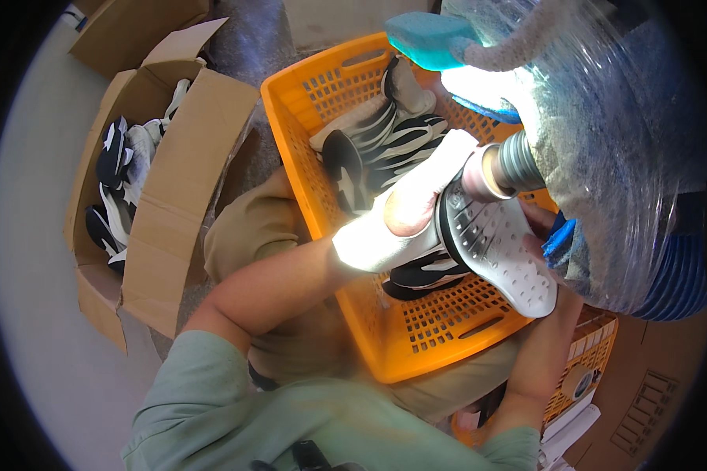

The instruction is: The person repeatedly cleans white and black slip-on shoes using a rotating brush machine. They pick shoes from a yellow basket, press them against the spinning brush, rotate them to clean different areas, and return them to the basket. The process is repeated for multiple shoes.

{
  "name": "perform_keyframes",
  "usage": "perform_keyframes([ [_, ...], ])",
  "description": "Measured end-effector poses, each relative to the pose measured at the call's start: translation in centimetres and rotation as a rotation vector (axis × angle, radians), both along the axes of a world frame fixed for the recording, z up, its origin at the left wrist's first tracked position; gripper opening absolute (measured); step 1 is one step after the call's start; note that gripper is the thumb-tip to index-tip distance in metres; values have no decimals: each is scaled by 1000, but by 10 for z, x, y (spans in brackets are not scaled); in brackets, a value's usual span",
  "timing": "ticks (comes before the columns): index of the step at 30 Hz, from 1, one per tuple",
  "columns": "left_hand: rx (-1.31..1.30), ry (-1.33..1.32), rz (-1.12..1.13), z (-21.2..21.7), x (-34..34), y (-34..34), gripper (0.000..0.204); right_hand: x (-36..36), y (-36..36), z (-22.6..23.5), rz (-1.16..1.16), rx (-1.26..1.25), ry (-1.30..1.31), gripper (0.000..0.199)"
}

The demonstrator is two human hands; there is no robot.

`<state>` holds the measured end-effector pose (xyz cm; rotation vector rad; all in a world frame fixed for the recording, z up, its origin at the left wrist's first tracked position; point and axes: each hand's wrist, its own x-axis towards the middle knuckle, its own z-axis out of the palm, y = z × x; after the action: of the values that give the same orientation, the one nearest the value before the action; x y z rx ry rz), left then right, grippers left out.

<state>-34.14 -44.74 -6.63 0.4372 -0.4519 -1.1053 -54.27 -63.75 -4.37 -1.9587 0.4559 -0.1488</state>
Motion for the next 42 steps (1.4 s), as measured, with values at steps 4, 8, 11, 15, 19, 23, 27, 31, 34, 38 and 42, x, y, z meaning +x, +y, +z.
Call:
perform_keyframes([
  [4, -157, 68, -125, -1, 6, -6, 41, -6, 11, -9, -18, -42, 12, 54],
  [8, -32, 111, -106, 4, 4, -10, 74, -8, 22, -7, -14, -90, 30, 52],
  [11, -9, 202, -147, 10, 0, -10, 88, -4, 17, 6, 13, -163, 34, 52],
  [15, -112, 434, -250, 14, -5, -5, 79, -1, 3, 29, 46, -287, 53, 51],
  [19, -397, 276, -280, 15, -9, 0, 55, -3, 0, 41, 34, -363, 70, 49],
  [23, -221, 193, -243, 16, -9, -2, 63, -8, 1, 43, -3, -418, 73, 48],
  [27, -175, 153, -226, 17, -10, -3, 75, -18, 7, 33, -77, -450, 73, 47],
  [31, -97, 181, -193, 16, -13, -1, 79, -34, 17, 19, -173, -464, 73, 46],
  [34, -173, 172, -170, 13, -14, -2, 74, -38, 33, 11, -257, -499, 83, 46],
  [38, 7, 351, -145, 8, -15, -2, 63, -27, 60, 10, -475, 25, -80, 43],
  [42, -65, 270, -174, -7, -15, 3, 48, -7, 82, 5, -586, 316, -314, 40],
])
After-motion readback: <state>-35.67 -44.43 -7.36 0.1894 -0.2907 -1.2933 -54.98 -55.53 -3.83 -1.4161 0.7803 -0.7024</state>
